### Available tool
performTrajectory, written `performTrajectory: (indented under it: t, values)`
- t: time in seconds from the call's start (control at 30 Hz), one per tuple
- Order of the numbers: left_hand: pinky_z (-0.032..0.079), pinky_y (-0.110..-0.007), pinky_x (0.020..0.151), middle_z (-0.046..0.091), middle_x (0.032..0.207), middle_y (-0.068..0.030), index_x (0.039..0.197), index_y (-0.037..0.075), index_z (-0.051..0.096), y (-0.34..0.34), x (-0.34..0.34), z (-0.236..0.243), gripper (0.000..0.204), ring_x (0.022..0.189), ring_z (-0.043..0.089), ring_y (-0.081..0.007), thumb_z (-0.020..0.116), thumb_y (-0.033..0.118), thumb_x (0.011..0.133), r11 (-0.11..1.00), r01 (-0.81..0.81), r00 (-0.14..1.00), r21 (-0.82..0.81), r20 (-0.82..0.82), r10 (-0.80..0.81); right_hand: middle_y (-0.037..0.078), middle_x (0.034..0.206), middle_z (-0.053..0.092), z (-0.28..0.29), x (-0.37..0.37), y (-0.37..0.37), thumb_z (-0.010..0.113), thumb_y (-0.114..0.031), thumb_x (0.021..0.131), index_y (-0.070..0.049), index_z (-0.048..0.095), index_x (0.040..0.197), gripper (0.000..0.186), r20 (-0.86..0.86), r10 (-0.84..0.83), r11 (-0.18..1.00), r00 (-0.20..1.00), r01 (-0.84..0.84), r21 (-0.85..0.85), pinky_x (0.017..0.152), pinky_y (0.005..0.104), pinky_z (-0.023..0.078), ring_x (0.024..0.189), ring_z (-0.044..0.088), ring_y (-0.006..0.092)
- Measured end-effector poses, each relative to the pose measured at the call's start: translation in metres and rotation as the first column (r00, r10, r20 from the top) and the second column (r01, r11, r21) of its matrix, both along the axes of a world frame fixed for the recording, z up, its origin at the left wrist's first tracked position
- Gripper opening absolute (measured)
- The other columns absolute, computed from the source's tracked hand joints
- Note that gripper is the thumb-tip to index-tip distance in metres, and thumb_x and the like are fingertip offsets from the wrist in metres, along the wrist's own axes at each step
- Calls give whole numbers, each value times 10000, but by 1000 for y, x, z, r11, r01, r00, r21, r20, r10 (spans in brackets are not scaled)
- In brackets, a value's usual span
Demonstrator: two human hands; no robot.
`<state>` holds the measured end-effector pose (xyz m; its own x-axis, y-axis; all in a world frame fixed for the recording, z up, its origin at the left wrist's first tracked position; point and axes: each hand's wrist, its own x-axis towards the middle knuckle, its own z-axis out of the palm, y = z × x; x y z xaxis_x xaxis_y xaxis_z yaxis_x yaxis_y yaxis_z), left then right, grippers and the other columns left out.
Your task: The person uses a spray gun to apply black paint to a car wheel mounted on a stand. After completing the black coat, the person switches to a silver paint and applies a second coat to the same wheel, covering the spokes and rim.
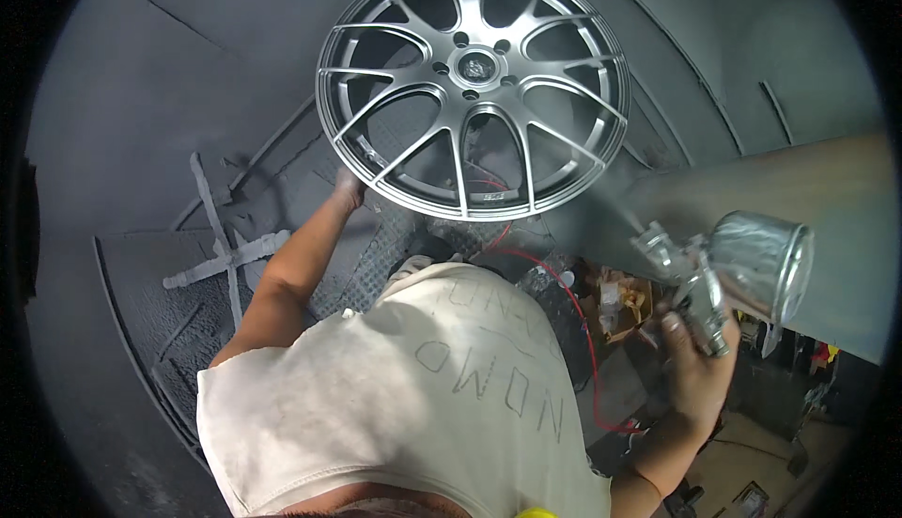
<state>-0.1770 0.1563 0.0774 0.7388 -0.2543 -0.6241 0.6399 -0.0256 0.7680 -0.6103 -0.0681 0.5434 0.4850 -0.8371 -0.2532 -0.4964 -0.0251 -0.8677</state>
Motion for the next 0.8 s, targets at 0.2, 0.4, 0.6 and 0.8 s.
performTrajectory:
  t: [0.2,0.4,0.6,0.8]
  values:
    - [548,-362,741,670,965,-84,1077,57,612,-2,9,-4,245,807,660,-214,431,199,994,994,-100,995,-48,14,101,102,894,666,-7,-6,42,725,-112,770,94,526,1302,604,183,122,920,976,-180,347,668,251,488,759,615,140]
    - [493,-331,832,658,1089,-90,1148,25,627,-17,-23,13,325,962,627,-203,476,268,992,998,-61,997,-11,42,62,103,937,655,-37,-26,42,708,-74,805,101,502,1329,590,174,237,950,956,-266,166,764,277,496,803,612,143]
    - [468,-308,723,631,1034,-102,1080,88,597,-27,-101,26,411,827,605,-195,352,412,1014,998,34,991,56,-135,-26,88,1034,630,-50,-55,19,599,1,899,91,452,1361,492,132,-1,998,991,10,-69,849,276,474,926,578,124]
    - [469,-331,592,595,927,-73,1012,86,520,-59,-198,22,320,671,574,-193,367,364,1047,963,1,931,-268,-351,-99,82,1038,635,-57,-69,5,635,-26,898,85,480,1342,484,117,29,988,993,-10,-155,840,256,472,922,575,114]
